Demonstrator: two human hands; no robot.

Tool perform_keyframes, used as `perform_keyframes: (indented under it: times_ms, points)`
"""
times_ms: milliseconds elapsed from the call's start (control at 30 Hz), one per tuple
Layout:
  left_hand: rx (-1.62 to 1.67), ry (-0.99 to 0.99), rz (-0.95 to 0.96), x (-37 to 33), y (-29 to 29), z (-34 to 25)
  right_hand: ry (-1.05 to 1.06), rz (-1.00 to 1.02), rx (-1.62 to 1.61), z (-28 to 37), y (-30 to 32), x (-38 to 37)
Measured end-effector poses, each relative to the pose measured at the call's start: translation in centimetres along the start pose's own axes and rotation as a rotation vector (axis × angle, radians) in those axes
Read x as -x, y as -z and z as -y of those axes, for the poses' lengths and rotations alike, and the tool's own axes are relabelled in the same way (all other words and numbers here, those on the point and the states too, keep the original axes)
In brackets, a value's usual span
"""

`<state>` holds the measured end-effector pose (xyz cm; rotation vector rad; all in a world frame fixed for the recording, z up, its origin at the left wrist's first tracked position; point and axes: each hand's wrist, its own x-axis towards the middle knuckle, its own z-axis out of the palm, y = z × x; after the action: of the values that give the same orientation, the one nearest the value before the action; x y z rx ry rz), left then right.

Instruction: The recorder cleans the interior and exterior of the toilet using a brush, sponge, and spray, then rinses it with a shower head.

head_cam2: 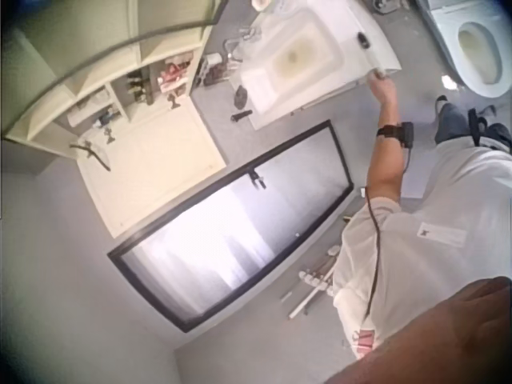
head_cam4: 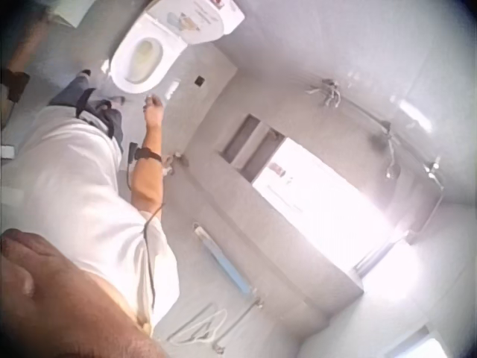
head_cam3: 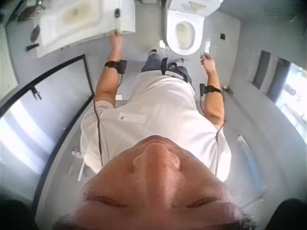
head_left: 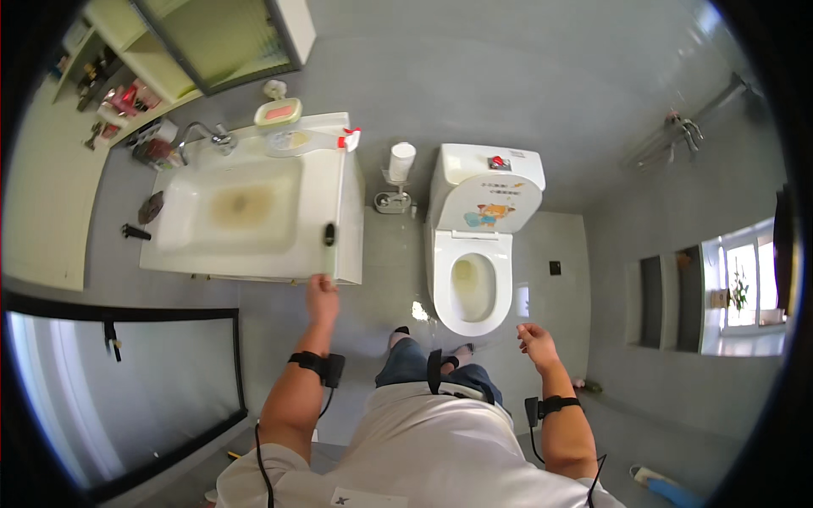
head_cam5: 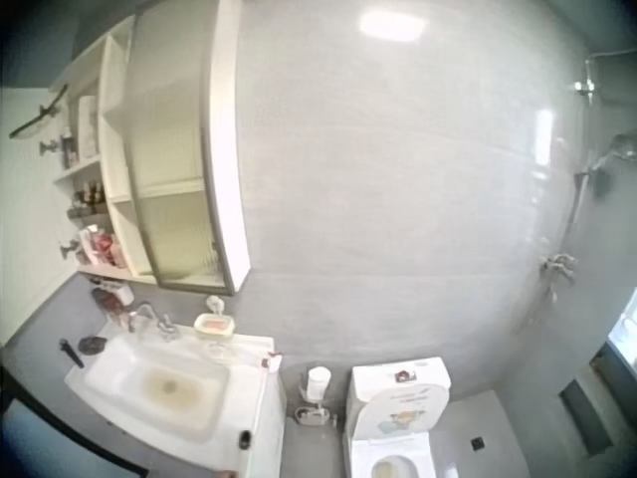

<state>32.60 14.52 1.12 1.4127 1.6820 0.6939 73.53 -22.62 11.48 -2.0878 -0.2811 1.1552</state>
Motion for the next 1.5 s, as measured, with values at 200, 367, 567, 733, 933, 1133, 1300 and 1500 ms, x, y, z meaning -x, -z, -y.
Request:
perform_keyframes:
  times_ms: [200, 367, 567, 733, 933, 1133, 1300, 1500]
  points:
    - [0.152, 0.186, -0.015, -1.9, 4.2, -4.8, -0.253, -0.135, -0.111, -6.2, 4.5, 3.1]
    - [0.169, 0.216, -0.140, -0.9, 4.0, -5.5, -0.376, -0.234, -0.196, -9.0, 8.8, 3.0]
    - [0.385, 0.358, -0.265, 4.0, 1.6, -5.2, -0.338, -0.229, -0.284, -13.4, 14.9, 0.8]
    - [0.153, 0.381, -0.249, 11.1, -5.6, 2.9, -0.249, -0.307, -0.182, -20.0, 22.8, -2.6]
    - [-0.236, 0.313, 0.017, 27.5, -16.6, 6.3, -0.081, -0.393, 0.082, -26.1, 34.8, -4.1]
    - [-0.169, 0.417, 0.376, 37.5, -31.0, -6.9, 0.039, -0.195, -0.292, -20.8, 47.2, -4.6]
    - [-0.020, 0.270, 0.432, 36.8, -38.6, -9.6, 0.139, -0.347, 0.105, -10.7, 54.5, -12.4]
    - [-0.348, 0.331, 0.488, 36.1, -43.5, -6.3, 0.500, -0.416, -0.126, 6.1, 64.5, -18.6]
